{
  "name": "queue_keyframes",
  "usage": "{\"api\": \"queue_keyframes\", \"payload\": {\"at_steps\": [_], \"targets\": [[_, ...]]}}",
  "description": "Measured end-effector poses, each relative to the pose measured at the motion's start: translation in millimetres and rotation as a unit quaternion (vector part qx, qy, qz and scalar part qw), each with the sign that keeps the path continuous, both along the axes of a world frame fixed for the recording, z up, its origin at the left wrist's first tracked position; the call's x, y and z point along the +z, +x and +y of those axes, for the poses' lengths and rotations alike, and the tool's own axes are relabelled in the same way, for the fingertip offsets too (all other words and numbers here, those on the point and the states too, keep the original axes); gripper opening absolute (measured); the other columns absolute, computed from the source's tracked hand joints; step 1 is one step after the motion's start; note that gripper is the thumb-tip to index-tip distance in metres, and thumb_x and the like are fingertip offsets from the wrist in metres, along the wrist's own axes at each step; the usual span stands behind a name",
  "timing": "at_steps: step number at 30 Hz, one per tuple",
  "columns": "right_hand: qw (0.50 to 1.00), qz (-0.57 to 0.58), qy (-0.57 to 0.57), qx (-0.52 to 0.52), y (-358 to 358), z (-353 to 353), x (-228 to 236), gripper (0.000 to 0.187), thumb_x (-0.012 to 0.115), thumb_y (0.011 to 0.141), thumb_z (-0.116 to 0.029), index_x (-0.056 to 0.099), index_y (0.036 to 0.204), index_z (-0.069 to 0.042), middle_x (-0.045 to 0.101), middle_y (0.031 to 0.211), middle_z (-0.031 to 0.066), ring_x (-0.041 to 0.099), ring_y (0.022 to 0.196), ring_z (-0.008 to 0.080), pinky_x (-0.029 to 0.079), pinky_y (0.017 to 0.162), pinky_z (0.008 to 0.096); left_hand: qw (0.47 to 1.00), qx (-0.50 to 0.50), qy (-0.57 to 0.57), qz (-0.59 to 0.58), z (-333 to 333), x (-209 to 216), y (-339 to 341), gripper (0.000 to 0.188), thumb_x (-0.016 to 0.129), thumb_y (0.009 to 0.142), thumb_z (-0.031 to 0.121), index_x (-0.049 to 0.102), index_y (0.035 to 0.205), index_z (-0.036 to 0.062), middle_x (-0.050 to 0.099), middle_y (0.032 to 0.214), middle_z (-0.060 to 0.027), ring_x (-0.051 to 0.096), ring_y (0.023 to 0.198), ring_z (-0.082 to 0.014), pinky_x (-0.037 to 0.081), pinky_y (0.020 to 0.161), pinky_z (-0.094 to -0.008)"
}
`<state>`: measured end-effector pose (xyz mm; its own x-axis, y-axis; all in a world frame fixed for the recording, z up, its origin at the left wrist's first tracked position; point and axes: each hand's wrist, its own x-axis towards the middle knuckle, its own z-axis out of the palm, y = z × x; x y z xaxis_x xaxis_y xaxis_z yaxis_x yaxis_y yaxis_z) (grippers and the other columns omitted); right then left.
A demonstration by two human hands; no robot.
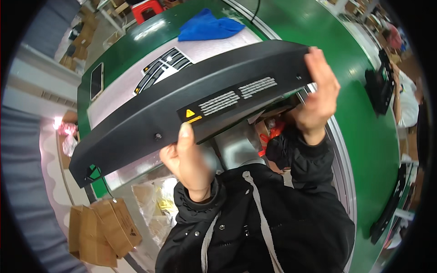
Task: Manually applying warning and instructional stickers to black plastic electronic housings at a factory workbench.
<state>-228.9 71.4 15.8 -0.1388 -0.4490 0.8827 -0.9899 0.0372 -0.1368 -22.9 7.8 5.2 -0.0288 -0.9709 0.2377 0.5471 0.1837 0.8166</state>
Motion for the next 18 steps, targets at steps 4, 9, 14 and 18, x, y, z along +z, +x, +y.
{"api": "queue_keyframes", "payload": {"at_steps": [4,9,14,18], "targets": [[0.936,-0.299,-0.05,0.18,-2.4,4.8,-9.5,0.062,0.02,0.096,-0.044,0.054,0.115,0.005,0.055,0.117,0.0219,0.048,0.116,0.0304,0.032,0.098,0.0352,0.995,0.026,0.051,0.087,12.7,2.5,-2.8,0.023,0.054,0.086,0.006,0.055,0.106,-0.005,0.059,0.102,-0.0099,0.056,0.094,-0.0156,0.042,0.085,-0.0278],[0.803,-0.494,-0.082,0.324,-17.2,17.8,-16.0,0.062,0.022,0.095,-0.046,0.056,0.106,0.005,0.056,0.111,0.0223,0.049,0.11,0.027,0.033,0.096,0.0345,0.993,0.056,0.036,0.096,17.6,7.1,-4.1,0.024,0.057,0.084,0.003,0.054,0.106,-0.0032,0.058,0.1,-0.0086,0.055,0.092,-0.0143,0.042,0.084,-0.0276],[0.586,-0.442,0.035,0.678,-58.3,48.0,3.7,0.052,0.026,0.095,-0.039,0.057,0.096,0.004,0.057,0.1,0.0177,0.052,0.092,0.0241,0.037,0.086,0.0353,0.988,-0.144,-0.052,0.024,37.3,24.0,15.6,0.028,0.063,0.08,0.005,0.054,0.106,-0.0019,0.058,0.099,-0.0076,0.055,0.089,-0.0139,0.045,0.079,-0.0286],[0.664,-0.483,0.086,0.564,-57.2,104.1,5.0,0.05,0.031,0.094,-0.039,0.057,0.094,0.003,0.058,0.095,0.0157,0.053,0.087,0.0211,0.038,0.081,0.0326,0.944,-0.316,-0.095,0.004,53.2,30.9,-17.5,0.027,0.066,0.08,0.01,0.056,0.102,-0.0011,0.059,0.092,-0.0083,0.056,0.087,-0.0169,0.045,0.077,-0.0296]]}}
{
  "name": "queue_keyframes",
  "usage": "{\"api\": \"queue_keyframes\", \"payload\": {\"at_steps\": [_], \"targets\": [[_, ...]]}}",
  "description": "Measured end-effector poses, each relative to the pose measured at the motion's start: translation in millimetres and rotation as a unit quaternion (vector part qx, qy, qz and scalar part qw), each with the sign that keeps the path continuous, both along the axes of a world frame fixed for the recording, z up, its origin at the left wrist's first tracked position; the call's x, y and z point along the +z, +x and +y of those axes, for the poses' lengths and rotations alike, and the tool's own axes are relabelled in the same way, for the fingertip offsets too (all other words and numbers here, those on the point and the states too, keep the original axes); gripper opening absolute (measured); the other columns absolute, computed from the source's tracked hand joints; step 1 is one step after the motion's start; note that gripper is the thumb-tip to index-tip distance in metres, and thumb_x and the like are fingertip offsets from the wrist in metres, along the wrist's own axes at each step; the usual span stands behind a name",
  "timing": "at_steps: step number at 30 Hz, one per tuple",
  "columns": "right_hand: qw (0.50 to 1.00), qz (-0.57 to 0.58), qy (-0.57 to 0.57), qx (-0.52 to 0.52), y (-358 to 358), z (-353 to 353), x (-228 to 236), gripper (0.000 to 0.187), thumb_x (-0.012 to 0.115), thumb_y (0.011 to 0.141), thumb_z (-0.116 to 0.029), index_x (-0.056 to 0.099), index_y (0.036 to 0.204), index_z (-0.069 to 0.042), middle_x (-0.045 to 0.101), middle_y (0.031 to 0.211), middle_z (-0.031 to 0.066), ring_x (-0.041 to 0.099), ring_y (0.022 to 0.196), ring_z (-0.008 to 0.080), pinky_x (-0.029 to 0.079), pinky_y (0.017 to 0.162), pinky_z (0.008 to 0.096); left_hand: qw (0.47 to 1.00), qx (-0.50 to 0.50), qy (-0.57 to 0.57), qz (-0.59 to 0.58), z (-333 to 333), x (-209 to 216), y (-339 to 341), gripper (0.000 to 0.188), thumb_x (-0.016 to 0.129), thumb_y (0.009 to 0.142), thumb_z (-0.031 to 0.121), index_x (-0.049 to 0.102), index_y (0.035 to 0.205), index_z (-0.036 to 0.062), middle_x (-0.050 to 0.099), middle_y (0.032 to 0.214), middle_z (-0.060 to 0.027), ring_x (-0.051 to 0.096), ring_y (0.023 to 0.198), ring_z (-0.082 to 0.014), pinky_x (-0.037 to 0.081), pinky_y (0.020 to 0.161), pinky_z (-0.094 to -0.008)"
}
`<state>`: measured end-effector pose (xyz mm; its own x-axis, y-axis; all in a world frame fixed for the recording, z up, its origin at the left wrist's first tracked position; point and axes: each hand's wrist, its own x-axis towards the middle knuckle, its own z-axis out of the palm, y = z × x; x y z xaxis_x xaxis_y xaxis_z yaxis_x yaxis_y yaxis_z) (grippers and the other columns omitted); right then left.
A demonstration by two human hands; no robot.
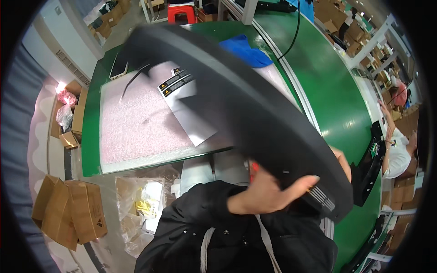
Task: Manually applying warning and instructional stickers to black plastic electronic housings at a factory workbench.
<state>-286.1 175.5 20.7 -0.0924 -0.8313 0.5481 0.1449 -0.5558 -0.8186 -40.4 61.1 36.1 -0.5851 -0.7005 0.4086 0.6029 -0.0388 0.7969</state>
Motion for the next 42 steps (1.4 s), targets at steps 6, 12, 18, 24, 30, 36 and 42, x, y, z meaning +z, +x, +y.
{"api": "queue_keyframes", "payload": {"at_steps": [6,12,18,24,30,36,42], "targets": [[0.961,-0.053,0.172,-0.208,11.2,61.7,5.0,0.047,0.039,0.092,-0.04,0.059,0.091,0.003,0.059,0.087,0.0127,0.054,0.079,0.0166,0.041,0.073,0.0286,0.965,-0.239,-0.109,-0.025,-22.3,-10.2,-51.2,0.038,0.061,0.086,0.027,0.05,0.11,-0.0015,0.059,0.093,-0.0144,0.057,0.09,-0.0217,0.044,0.078,-0.0323],[0.798,-0.192,0.322,-0.471,-16.1,84.7,3.9,0.045,0.047,0.09,-0.04,0.06,0.087,0.003,0.06,0.08,0.0097,0.056,0.07,0.0121,0.043,0.066,0.0247,0.937,0.122,-0.17,-0.28,-82.5,-52.4,-35.3,0.048,0.054,0.089,0.035,0.047,0.119,-0.0019,0.057,0.104,-0.0176,0.054,0.096,-0.0224,0.042,0.085,-0.0321],[0.383,0.283,0.522,-0.707,-107.0,31.2,-14.1,0.075,0.035,0.084,-0.065,0.064,0.094,0.003,0.064,0.091,0.0194,0.062,0.088,0.0309,0.045,0.074,0.0367,0.643,0.533,-0.207,-0.509,-182.0,-97.0,44.2,0.058,0.059,0.083,0.029,0.038,0.125,-0.0056,0.038,0.124,-0.0303,0.035,0.118,-0.0417,0.028,0.097,-0.0517],[0.335,0.221,0.551,-0.732,-161.5,-26.7,-36.5,0.067,0.031,0.086,-0.056,0.063,0.104,0.0,0.061,0.11,0.0187,0.056,0.103,0.0365,0.043,0.083,0.0434,0.611,0.44,-0.18,-0.634,-202.8,-122.0,56.7,0.075,0.064,0.079,0.032,0.026,0.134,-0.0034,0.027,0.136,-0.031,0.022,0.129,-0.0404,0.014,0.101,-0.0604],[0.306,0.165,0.569,-0.745,-199.7,-19.7,-54.2,0.058,0.035,0.086,-0.049,0.065,0.102,-0.003,0.062,0.107,0.0173,0.058,0.102,0.0349,0.044,0.081,0.0468,0.685,0.378,-0.135,-0.608,-221.2,-122.4,54.3,0.096,0.078,0.065,0.029,0.022,0.138,0.0014,0.024,0.142,-0.0233,0.016,0.135,-0.0352,0.009,0.101,-0.0626],[0.308,0.175,0.584,-0.731,-213.3,-1.4,-61.3,0.057,0.037,0.086,-0.049,0.063,0.106,-0.002,0.061,0.11,0.0179,0.057,0.102,0.0357,0.043,0.082,0.0476,0.661,0.303,-0.135,-0.673,-241.9,-93.4,51.9,0.101,0.084,0.054,0.027,0.03,0.137,0.0103,0.033,0.139,-0.0168,0.023,0.13,-0.0331,0.015,0.098,-0.0617],[0.134,0.274,0.531,-0.79,-166.4,-23.0,-38.2,0.053,0.043,0.086,-0.046,0.061,0.106,-0.001,0.059,0.106,0.0171,0.057,0.098,0.0358,0.044,0.082,0.0464,0.619,0.328,-0.166,-0.694,-254.2,-91.2,55.3,0.093,0.087,0.047,0.023,0.044,0.129,0.0108,0.047,0.126,-0.0147,0.039,0.118,-0.0323,0.028,0.094,-0.0535]]}}
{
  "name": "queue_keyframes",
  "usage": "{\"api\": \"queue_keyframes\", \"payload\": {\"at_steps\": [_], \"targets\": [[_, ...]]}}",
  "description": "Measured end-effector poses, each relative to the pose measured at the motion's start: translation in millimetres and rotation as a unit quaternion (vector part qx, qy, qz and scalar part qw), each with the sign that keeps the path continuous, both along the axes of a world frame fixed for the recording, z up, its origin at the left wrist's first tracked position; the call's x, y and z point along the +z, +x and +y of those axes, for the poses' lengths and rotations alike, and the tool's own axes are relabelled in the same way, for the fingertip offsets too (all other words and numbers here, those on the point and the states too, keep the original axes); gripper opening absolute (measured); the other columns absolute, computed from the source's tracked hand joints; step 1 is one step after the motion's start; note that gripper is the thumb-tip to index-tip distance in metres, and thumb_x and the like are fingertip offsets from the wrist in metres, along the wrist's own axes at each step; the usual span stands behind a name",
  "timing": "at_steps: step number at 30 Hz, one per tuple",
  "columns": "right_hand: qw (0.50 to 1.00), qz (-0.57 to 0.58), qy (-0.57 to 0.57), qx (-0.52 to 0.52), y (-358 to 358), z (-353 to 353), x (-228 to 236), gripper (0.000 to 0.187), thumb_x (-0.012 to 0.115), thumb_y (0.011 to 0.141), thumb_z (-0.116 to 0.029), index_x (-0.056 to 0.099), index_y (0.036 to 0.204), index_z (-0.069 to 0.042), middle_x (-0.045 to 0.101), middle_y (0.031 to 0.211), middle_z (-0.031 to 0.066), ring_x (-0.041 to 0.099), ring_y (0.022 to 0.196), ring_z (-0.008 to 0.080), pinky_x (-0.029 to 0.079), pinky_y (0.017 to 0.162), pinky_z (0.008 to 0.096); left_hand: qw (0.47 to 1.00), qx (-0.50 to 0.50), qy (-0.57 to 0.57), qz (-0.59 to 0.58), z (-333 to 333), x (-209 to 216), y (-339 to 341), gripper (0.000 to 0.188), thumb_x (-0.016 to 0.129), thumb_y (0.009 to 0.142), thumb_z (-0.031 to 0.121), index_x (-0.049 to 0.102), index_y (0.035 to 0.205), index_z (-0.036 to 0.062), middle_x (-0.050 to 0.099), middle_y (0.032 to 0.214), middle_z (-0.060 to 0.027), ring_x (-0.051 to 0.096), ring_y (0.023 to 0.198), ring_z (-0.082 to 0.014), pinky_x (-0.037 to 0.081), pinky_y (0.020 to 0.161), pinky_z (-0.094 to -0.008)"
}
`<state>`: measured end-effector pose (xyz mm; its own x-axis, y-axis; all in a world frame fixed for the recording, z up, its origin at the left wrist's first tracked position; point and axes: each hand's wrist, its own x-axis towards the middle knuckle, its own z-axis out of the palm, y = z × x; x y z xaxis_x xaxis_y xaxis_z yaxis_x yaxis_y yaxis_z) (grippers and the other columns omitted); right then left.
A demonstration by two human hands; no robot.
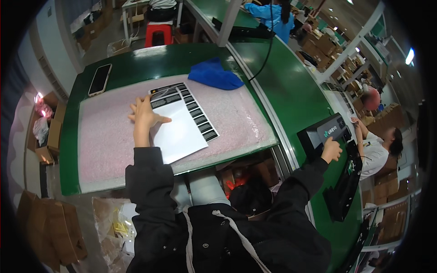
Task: Manually applying warning and instructional stickers to black plastic electronic housings at a factory workbench.
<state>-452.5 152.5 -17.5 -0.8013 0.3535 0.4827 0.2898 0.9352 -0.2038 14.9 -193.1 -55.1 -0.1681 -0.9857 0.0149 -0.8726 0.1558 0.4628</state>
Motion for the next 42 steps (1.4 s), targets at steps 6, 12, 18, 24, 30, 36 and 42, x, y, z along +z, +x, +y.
{"api": "queue_keyframes", "payload": {"at_steps": [6,12,18,24,30,36,42], "targets": [[0.764,0.107,-0.224,0.596,114.5,-84.3,38.3,0.023,0.057,0.087,-0.022,0.062,0.098,-0.002,0.062,0.092,0.01,0.059,0.085,0.0179,0.045,0.075,0.0285,0.944,-0.035,-0.095,0.315,-6.5,-8.6,7.5,0.093,0.088,0.045,0.019,0.045,0.128,0.0094,0.05,0.121,-0.016,0.05,0.109,-0.0296,0.04,0.092,-0.0388],[0.492,-0.048,-0.259,0.83,264.2,-209.2,-5.5,0.035,0.059,0.086,-0.014,0.048,0.117,-0.001,0.06,0.096,0.0105,0.058,0.088,0.0163,0.044,0.078,0.0263,0.797,-0.244,0.012,0.552,21.1,8.9,-13.3,0.084,0.085,0.053,0.015,0.045,0.126,0.0061,0.051,0.119,-0.015,0.05,0.111,-0.0243,0.041,0.093,-0.0335],[0.345,-0.34,-0.442,0.755,282.1,-250.5,-24.6,0.037,0.059,0.087,-0.012,0.045,0.117,0.003,0.06,0.099,0.0077,0.055,0.09,0.0102,0.044,0.078,0.0215,0.685,-0.202,0.131,0.688,20.7,17.5,-2.7,0.051,0.072,0.074,0.012,0.049,0.119,0.0023,0.056,0.113,-0.0116,0.055,0.104,-0.0192,0.045,0.09,-0.0306],[0.368,-0.287,-0.424,0.776,250.4,-242.1,-17.8,0.035,0.059,0.087,-0.012,0.046,0.114,0.005,0.06,0.099,0.0071,0.055,0.089,0.0088,0.044,0.077,0.0203,0.569,-0.18,0.315,0.738,11.7,8.9,-2.1,0.02,0.059,0.087,0.01,0.056,0.104,0.0,0.062,0.1,-0.0076,0.06,0.092,-0.0141,0.049,0.083,-0.0262],[0.484,-0.134,-0.299,0.811,247.0,-243.5,-7.9,0.036,0.063,0.082,-0.011,0.049,0.112,0.002,0.058,0.098,0.0098,0.055,0.09,0.0173,0.044,0.076,0.0266,0.604,-0.116,0.251,0.747,14.5,12.9,-5.6,0.012,0.061,0.086,0.012,0.058,0.094,0.0032,0.062,0.088,-0.005,0.06,0.082,-0.0116,0.051,0.076,-0.0241],[0.54,0.118,-0.257,0.793,303.0,-234.6,22.2,0.038,0.068,0.075,-0.01,0.054,0.109,-0.001,0.056,0.099,0.0126,0.054,0.092,0.0249,0.044,0.075,0.0324,0.651,-0.141,0.105,0.739,25.4,14.8,-11.8,0.006,0.063,0.084,0.007,0.057,0.086,0.0055,0.058,0.076,-0.0001,0.056,0.072,-0.006,0.048,0.067,-0.0199],[0.328,-0.027,-0.366,0.87,342.7,-219.2,36.0,0.028,0.072,0.07,-0.008,0.064,0.096,-0.002,0.063,0.092,0.0109,0.06,0.084,0.0231,0.048,0.071,0.0295,0.601,-0.169,0.107,0.774,73.1,26.0,-12.4,0.007,0.063,0.083,0.004,0.056,0.084,0.0022,0.057,0.077,-0.0001,0.054,0.072,-0.0057,0.044,0.066,-0.019]]}}
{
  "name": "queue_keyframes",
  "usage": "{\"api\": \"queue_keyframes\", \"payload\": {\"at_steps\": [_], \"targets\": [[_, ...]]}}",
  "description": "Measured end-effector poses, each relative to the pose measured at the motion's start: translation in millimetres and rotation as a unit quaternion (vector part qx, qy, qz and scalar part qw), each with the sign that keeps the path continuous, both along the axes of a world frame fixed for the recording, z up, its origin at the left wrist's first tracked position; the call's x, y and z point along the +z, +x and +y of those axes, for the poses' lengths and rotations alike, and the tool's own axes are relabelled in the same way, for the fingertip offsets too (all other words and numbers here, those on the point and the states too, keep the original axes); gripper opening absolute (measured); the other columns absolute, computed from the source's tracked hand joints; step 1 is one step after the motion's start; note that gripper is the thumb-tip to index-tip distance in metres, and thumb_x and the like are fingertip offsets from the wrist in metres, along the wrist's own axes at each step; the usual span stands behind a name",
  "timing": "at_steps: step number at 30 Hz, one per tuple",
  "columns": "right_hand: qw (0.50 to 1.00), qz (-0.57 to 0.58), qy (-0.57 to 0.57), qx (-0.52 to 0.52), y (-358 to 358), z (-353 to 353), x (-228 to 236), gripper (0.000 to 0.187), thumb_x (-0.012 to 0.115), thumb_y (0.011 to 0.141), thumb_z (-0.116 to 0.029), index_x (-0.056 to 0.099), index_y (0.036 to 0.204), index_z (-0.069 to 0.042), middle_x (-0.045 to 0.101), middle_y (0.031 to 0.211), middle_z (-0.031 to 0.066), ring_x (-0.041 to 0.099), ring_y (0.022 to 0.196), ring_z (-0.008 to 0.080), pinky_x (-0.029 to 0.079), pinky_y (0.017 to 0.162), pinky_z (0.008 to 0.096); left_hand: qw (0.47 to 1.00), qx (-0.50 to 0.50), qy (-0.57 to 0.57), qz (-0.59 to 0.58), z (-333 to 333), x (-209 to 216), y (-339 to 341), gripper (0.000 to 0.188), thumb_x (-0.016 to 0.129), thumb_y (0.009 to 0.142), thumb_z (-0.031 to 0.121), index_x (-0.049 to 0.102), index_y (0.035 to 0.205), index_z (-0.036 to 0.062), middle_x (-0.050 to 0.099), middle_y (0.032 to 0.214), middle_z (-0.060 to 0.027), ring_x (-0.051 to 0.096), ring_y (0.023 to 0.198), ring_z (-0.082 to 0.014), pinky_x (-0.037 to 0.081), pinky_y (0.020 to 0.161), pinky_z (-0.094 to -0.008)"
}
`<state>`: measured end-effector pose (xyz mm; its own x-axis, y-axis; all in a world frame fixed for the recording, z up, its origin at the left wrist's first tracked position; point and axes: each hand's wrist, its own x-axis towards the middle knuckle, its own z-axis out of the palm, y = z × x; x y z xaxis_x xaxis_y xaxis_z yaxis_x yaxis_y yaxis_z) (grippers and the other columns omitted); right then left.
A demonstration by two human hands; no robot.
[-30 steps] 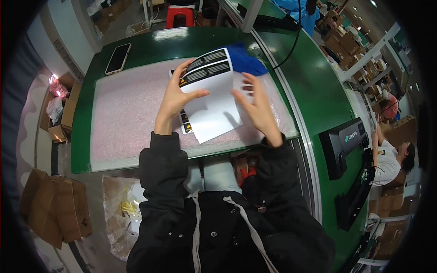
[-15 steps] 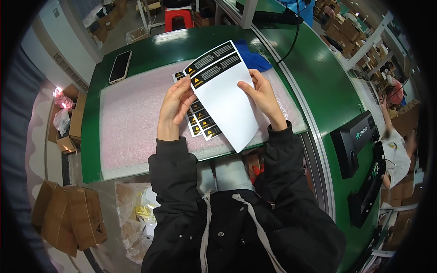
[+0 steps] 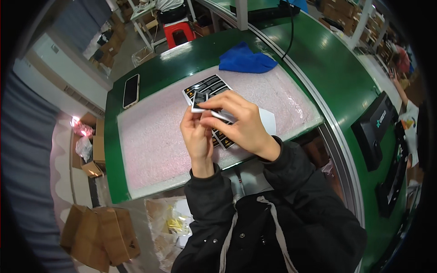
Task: Manually applying warning and instructional stickers to black plastic electronic housings at a factory workbench.
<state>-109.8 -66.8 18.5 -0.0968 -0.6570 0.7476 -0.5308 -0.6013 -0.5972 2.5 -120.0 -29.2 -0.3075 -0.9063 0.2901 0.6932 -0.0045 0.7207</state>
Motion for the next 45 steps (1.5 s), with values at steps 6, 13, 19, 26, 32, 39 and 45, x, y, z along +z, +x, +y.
{"api": "queue_keyframes", "payload": {"at_steps": [6,13,19,26,32,39,45], "targets": [[0.994,-0.084,0.031,0.064,-5.7,23.8,12.6,0.024,0.074,0.068,-0.005,0.068,0.09,-0.002,0.067,0.087,0.0102,0.064,0.082,0.021,0.05,0.072,0.0288,0.989,0.097,-0.091,-0.059,35.0,25.5,5.5,0.005,0.06,0.083,-0.002,0.057,0.087,-0.0008,0.056,0.078,-0.0016,0.052,0.072,-0.0078,0.042,0.066,-0.0194],[0.982,-0.122,0.081,0.122,-15.4,40.5,17.4,0.024,0.074,0.067,-0.001,0.069,0.09,-0.001,0.068,0.09,0.0107,0.064,0.085,0.0204,0.051,0.076,0.0307,0.917,0.248,-0.248,-0.187,57.3,39.1,4.3,0.012,0.056,0.075,-0.013,0.058,0.081,-0.0032,0.055,0.074,-0.0042,0.049,0.068,-0.0119,0.039,0.062,-0.0213],[0.955,-0.165,0.1,0.225,-20.6,45.8,17.6,0.019,0.072,0.069,0.002,0.068,0.088,0.001,0.067,0.091,0.0133,0.064,0.088,0.023,0.051,0.077,0.0312,0.876,0.282,-0.304,-0.244,71.3,45.7,13.1,0.017,0.055,0.069,-0.016,0.058,0.079,-0.0033,0.054,0.071,-0.0066,0.048,0.065,-0.014,0.037,0.058,-0.0224],[0.983,-0.106,0.022,0.146,-8.2,54.7,12.0,0.012,0.068,0.074,0.002,0.066,0.085,0.003,0.065,0.085,0.0104,0.061,0.079,0.0192,0.049,0.071,0.0279,0.862,0.294,-0.317,-0.263,83.7,54.8,15.0,0.016,0.055,0.069,-0.016,0.057,0.078,-0.0032,0.054,0.072,-0.0074,0.045,0.064,-0.0142,0.035,0.057,-0.0225],[0.96,-0.273,0.003,0.064,-7.1,51.7,8.8,0.012,0.061,0.085,-0.007,0.058,0.093,0.002,0.056,0.082,0.0006,0.05,0.074,0.008,0.039,0.067,0.0198,0.917,0.285,-0.22,-0.17,81.7,29.3,46.3,0.009,0.056,0.079,-0.001,0.054,0.088,-0.0028,0.051,0.076,-0.0048,0.046,0.067,-0.0136,0.036,0.061,-0.0218],[0.929,-0.367,0.017,-0.043,-70.6,50.7,-1.9,0.016,0.055,0.091,-0.015,0.056,0.097,-0.001,0.052,0.084,-0.0039,0.045,0.073,0.0015,0.035,0.065,0.015,0.866,0.478,0.085,-0.118,71.9,-71.5,298.0,0.041,0.045,0.089,0.021,0.046,0.12,-0.0052,0.054,0.115,-0.0149,0.053,0.104,-0.0277,0.042,0.089,-0.0377],[0.909,-0.416,0.016,-0.033,-73.8,46.1,-18.9,0.015,0.055,0.091,-0.015,0.056,0.097,-0.002,0.052,0.084,-0.0047,0.044,0.072,0.0007,0.034,0.065,0.014,0.434,0.73,0.404,-0.34,197.5,-220.3,481.8,0.038,0.048,0.087,0.021,0.054,0.114,-0.0047,0.055,0.107,-0.0151,0.055,0.094,-0.0286,0.043,0.082,-0.0379]]}}
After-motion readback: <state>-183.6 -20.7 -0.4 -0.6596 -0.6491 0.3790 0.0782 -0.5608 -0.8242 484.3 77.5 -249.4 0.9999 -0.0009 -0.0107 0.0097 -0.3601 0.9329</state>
